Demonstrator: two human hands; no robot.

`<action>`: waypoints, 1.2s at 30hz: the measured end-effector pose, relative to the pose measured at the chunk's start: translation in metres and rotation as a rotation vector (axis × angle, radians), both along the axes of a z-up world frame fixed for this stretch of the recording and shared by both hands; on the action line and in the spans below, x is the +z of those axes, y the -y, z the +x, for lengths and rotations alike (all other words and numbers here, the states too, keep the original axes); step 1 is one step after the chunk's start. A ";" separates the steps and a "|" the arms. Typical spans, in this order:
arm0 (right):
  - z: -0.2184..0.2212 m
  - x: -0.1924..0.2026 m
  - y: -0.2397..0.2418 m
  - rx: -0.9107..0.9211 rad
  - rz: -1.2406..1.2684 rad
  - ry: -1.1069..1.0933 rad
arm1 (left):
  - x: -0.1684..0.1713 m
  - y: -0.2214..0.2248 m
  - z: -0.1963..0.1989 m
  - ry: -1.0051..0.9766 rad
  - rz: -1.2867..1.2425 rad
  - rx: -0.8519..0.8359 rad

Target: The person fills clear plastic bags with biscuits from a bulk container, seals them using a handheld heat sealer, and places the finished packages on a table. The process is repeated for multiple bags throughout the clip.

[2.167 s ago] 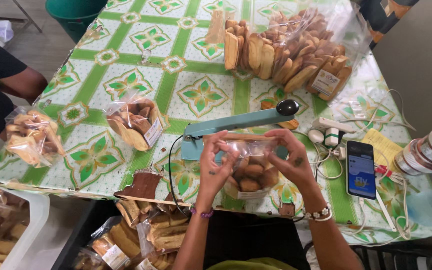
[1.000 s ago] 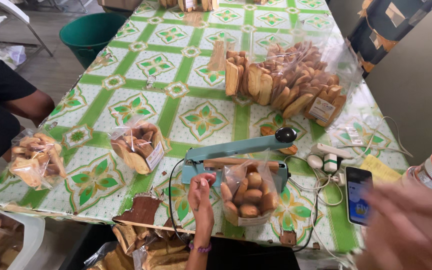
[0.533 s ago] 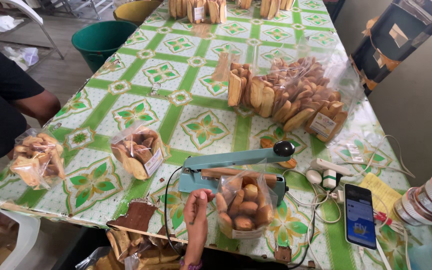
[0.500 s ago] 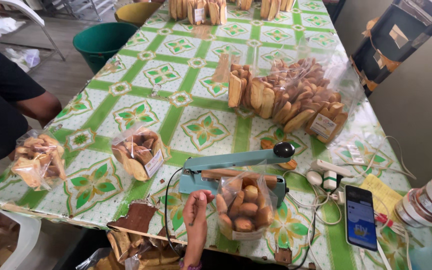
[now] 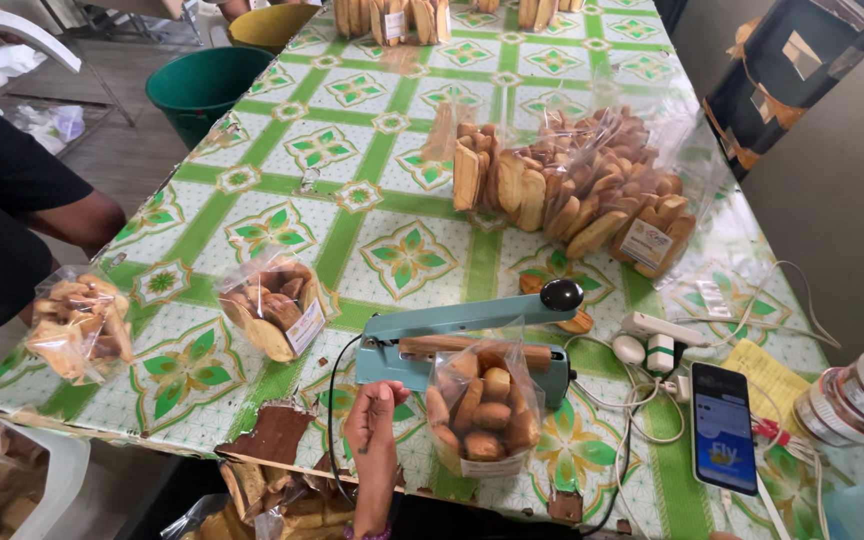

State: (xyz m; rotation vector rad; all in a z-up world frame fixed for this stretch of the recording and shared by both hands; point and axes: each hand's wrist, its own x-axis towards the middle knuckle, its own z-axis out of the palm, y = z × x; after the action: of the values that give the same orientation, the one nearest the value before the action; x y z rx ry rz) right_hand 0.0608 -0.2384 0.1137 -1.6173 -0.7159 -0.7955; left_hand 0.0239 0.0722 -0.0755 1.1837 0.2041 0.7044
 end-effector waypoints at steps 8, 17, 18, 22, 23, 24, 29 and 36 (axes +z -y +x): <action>-0.007 -0.030 -0.019 -0.014 -0.033 0.017 | 0.019 0.003 -0.007 -0.012 0.020 -0.001; -0.018 -0.081 -0.032 -0.026 -0.248 -0.126 | 0.049 0.019 -0.027 -0.009 0.679 -0.040; -0.017 -0.099 -0.048 0.102 -0.148 -0.266 | 0.052 0.022 -0.026 -0.037 0.758 -0.029; -0.012 -0.153 -0.078 0.313 0.280 -0.560 | 0.056 0.038 -0.020 0.013 0.593 -0.022; -0.008 -0.157 -0.078 0.282 0.308 -0.633 | 0.056 0.040 -0.017 0.002 0.568 -0.016; -0.003 -0.156 -0.075 0.293 0.258 -0.619 | 0.057 0.042 -0.012 -0.004 0.538 -0.011; 0.008 -0.126 -0.068 0.319 0.065 -0.552 | 0.068 0.049 -0.004 0.053 0.463 -0.049; -0.009 -0.113 -0.093 0.323 0.303 -0.451 | 0.075 0.065 -0.009 0.225 0.440 -0.061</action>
State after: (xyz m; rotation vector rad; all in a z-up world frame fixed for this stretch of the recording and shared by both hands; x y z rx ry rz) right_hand 0.0513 -0.1459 0.0002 -1.2969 -0.4842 -0.2710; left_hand 0.0151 0.0069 -0.0007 1.5072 -0.1845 0.8478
